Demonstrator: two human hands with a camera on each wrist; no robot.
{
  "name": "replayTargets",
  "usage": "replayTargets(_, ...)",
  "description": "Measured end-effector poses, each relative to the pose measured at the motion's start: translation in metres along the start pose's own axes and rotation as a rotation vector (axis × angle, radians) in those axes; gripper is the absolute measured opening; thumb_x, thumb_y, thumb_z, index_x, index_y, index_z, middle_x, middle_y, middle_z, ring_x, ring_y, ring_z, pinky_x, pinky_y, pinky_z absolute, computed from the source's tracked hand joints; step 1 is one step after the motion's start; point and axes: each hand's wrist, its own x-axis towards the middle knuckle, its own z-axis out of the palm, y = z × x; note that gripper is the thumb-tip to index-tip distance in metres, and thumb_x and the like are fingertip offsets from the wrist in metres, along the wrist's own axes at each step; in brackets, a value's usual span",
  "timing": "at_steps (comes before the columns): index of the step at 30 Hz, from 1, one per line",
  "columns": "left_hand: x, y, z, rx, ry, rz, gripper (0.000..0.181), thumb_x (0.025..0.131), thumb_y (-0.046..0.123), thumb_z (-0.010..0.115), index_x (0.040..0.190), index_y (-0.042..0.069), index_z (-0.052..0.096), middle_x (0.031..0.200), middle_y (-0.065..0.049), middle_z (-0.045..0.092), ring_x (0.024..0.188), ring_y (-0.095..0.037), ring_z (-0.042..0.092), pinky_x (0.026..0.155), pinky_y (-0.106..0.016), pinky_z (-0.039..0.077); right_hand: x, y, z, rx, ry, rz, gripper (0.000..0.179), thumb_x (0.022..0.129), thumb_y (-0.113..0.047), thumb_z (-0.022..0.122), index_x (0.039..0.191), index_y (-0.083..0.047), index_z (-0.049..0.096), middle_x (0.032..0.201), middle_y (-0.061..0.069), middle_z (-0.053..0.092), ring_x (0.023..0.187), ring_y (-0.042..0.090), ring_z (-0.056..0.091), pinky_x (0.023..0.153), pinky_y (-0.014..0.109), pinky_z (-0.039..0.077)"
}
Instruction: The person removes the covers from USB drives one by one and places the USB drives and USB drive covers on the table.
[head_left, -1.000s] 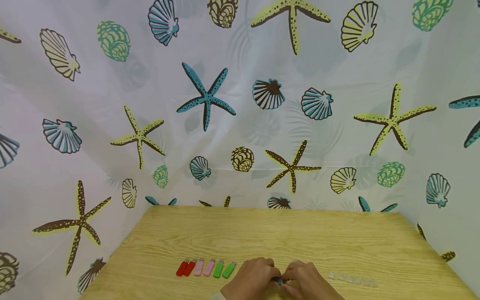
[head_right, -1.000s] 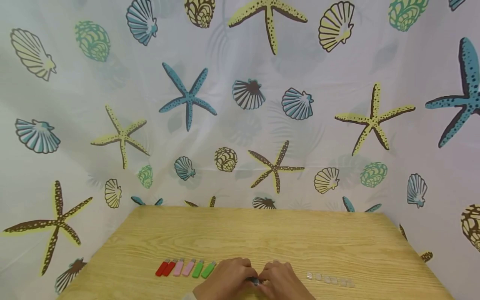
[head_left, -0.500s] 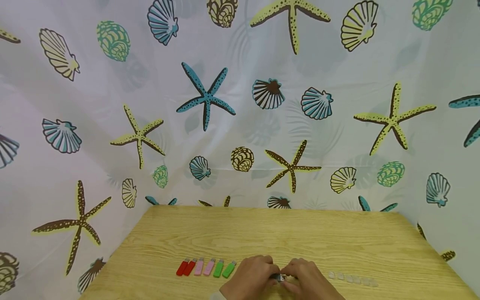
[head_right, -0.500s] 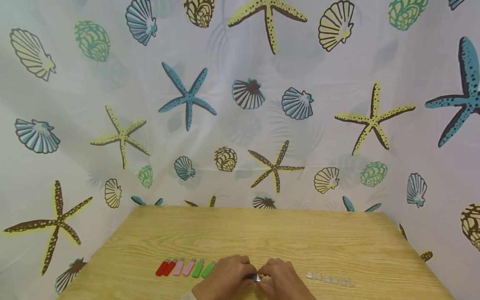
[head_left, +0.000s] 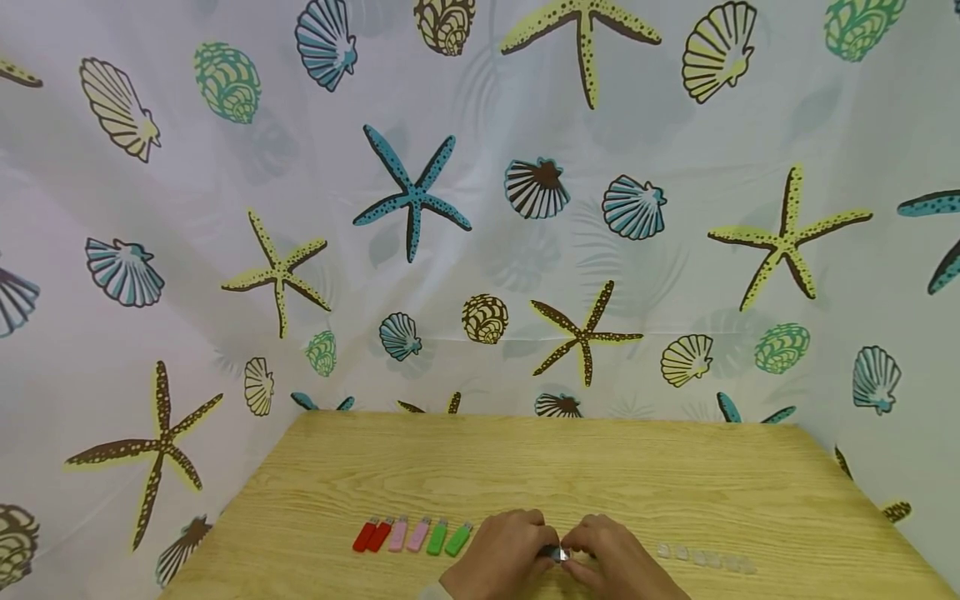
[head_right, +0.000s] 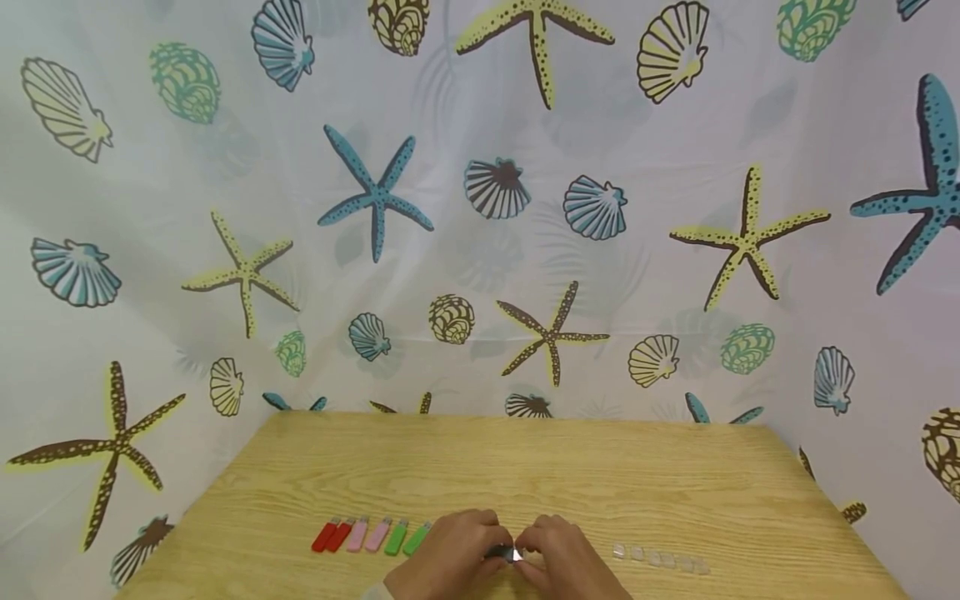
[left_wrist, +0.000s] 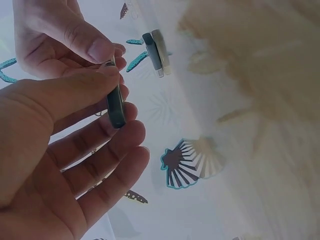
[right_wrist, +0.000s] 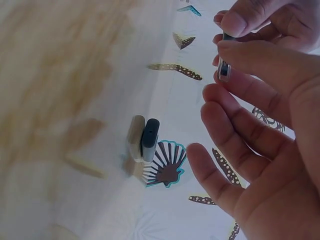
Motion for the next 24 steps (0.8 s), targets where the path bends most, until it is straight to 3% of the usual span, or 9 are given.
replayTargets(24, -0.0005, -0.0002, 0.0003, 0.040, 0.030, 0.021, 0.011, 0.088, 0.028, 0.071, 0.080, 0.021, 0.069, 0.070, 0.013, 0.050, 0.056, 0.003, 0.035, 0.052, -0.011, 0.031, -0.0020, -0.0015, 0.0006, -0.039, 0.043, 0.000, 0.010, 0.086, -0.022, 0.073, 0.091, -0.017, 0.066, 0.086, -0.009, 0.057, 0.076, 0.005, 0.052, 0.062, 0.024, 0.046)
